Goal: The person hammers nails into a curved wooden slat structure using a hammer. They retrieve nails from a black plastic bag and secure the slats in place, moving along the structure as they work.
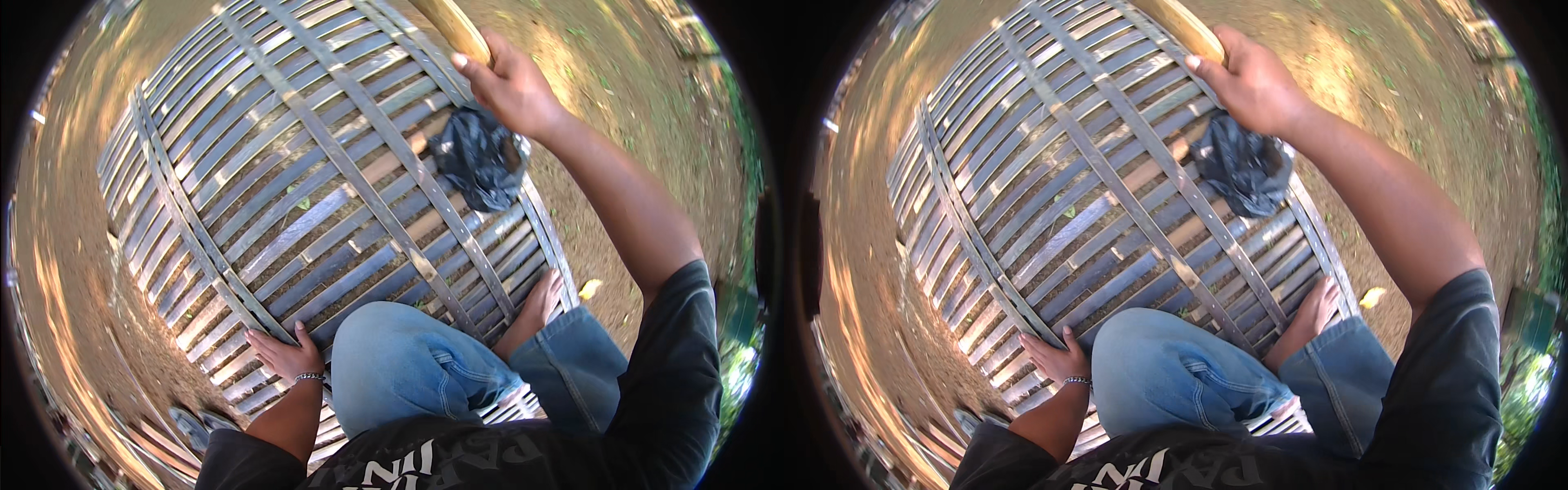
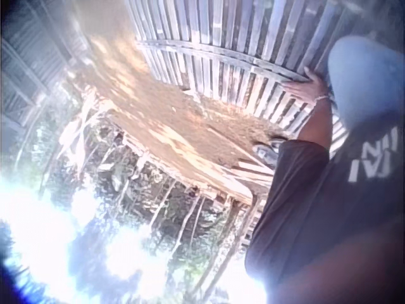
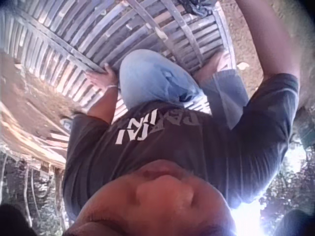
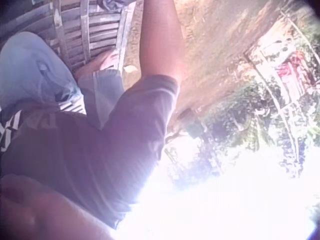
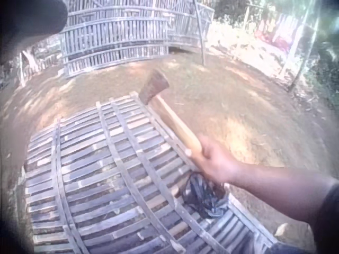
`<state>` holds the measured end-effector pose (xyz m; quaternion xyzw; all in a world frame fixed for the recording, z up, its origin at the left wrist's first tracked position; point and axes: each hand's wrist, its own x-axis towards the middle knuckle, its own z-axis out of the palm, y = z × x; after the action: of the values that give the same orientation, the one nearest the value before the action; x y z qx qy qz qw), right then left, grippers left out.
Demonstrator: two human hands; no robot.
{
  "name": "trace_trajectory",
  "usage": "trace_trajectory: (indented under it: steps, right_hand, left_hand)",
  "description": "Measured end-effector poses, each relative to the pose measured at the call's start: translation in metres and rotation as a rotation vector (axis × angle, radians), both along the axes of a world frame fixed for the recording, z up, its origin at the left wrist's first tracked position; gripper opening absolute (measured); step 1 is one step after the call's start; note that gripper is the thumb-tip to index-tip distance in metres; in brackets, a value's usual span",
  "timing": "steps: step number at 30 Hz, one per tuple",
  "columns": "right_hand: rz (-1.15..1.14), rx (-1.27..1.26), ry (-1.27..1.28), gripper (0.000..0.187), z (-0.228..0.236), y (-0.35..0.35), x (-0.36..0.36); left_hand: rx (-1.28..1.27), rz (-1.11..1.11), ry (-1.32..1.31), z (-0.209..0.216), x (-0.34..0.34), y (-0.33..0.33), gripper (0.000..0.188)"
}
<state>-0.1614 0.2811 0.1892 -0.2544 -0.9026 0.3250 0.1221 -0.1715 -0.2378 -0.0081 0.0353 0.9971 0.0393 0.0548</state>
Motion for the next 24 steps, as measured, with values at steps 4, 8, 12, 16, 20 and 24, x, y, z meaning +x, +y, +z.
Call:
trace_trajectory:
  steps: [4,8,12,16,20,24]
  right_hand:
    - [-0.173,0.082,-0.066,0.042,0.033,-0.016,0.090]
    - [-0.315,0.200,-0.147,0.041,0.073,-0.039,0.209]
    - [-0.466,0.102,-0.307,0.036,0.132,-0.088,0.278]
    - [-0.525,0.023,-0.362,0.035,0.182,-0.124,0.319]
    - [-0.497,-0.036,-0.238,0.032,0.212,-0.162,0.348]
    - [-0.528,-0.241,-0.045,0.032,0.211,-0.199,0.349]
  left_hand:
    - [0.002,0.031,-0.010,0.006,-0.002,0.003,0.103]
    - [0.034,0.032,-0.021,0.010,-0.005,0.003,0.099]
    - [0.101,0.013,-0.029,0.010,-0.006,0.002,0.096]
    - [0.146,0.014,-0.092,0.008,-0.011,-0.006,0.099]
    - [0.143,0.022,-0.199,0.011,-0.006,0.000,0.105]
    - [0.134,0.041,-0.164,0.016,-0.013,-0.011,0.107]
